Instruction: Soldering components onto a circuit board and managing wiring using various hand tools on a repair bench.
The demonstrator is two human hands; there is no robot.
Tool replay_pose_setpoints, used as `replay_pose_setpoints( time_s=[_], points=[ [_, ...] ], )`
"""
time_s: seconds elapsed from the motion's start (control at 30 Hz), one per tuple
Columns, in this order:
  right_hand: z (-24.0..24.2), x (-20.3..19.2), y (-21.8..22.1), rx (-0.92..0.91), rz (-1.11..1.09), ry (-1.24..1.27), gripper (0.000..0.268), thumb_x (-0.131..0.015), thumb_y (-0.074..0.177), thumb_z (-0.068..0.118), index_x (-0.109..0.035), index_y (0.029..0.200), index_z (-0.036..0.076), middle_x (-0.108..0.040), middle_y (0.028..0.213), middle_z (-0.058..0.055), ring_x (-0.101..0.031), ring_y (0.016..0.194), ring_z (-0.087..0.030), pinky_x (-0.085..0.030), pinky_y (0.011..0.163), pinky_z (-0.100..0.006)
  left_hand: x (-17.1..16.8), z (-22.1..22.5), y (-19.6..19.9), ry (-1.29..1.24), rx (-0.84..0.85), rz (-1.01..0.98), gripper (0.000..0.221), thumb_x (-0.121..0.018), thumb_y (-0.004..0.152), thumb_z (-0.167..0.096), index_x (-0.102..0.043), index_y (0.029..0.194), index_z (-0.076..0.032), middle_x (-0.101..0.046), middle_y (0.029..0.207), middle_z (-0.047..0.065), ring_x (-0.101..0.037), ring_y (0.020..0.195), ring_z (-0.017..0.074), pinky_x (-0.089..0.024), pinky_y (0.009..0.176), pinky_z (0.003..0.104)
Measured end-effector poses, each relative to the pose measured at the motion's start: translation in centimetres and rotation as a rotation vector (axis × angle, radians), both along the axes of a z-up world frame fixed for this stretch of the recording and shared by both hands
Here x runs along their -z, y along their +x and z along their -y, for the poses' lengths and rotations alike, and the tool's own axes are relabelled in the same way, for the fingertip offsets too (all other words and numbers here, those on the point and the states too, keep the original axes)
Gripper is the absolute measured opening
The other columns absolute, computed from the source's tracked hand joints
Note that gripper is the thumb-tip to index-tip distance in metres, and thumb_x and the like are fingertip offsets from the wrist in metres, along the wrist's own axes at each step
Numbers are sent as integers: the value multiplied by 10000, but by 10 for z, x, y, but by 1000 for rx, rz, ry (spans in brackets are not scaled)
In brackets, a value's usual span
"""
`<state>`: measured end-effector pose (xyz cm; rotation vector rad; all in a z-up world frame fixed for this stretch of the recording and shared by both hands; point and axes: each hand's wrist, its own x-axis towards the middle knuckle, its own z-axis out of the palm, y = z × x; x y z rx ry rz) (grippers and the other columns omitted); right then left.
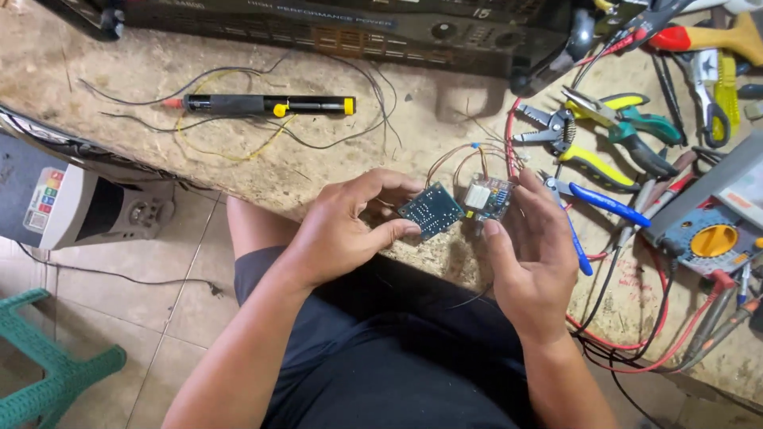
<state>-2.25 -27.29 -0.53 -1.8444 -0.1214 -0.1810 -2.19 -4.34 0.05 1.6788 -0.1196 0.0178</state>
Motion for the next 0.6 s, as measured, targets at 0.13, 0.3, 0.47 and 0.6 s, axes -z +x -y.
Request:
replay_pose_setpoints(
  time_s=[0.13,0.3,0.47,0.6],
  points=[
    [3,0,2,-53,30,-63,455,-711,920,-47,-523,1333,-64,-463,1533,-275,-446,1458,-406,-420,1180,-467,0,-2,2,17,-6,19,416,-871,794,-83,-714,1178,-105,-800,980,120,-773,912,228,-645,779,330],
    [-3,-15,5,-109,29,-155,407,-625,930,-66,-498,1312,-123,-437,1547,-356,-462,1487,-419,-479,1195,-400,7,-3,2,249,27,135,418,-879,810,-286,-682,1160,-170,-778,1121,5,-761,1011,135,-581,890,249],
    [1,-15,10,-129,202,-433,356,-702,925,24,-583,1244,-81,-558,1411,-349,-579,1376,-438,-469,1203,-478,5,-2,5,222,28,200,376,-884,824,-219,-687,1128,-120,-764,1068,45,-748,922,137,-599,829,245],
    [1,-16,13,-177,198,-446,322,-690,932,54,-584,1211,-67,-569,1404,-331,-556,1414,-483,-455,1240,-538,4,-3,8,216,35,177,369,-884,823,-215,-692,1124,-120,-771,1075,51,-760,947,152,-596,849,258]
  ],
)
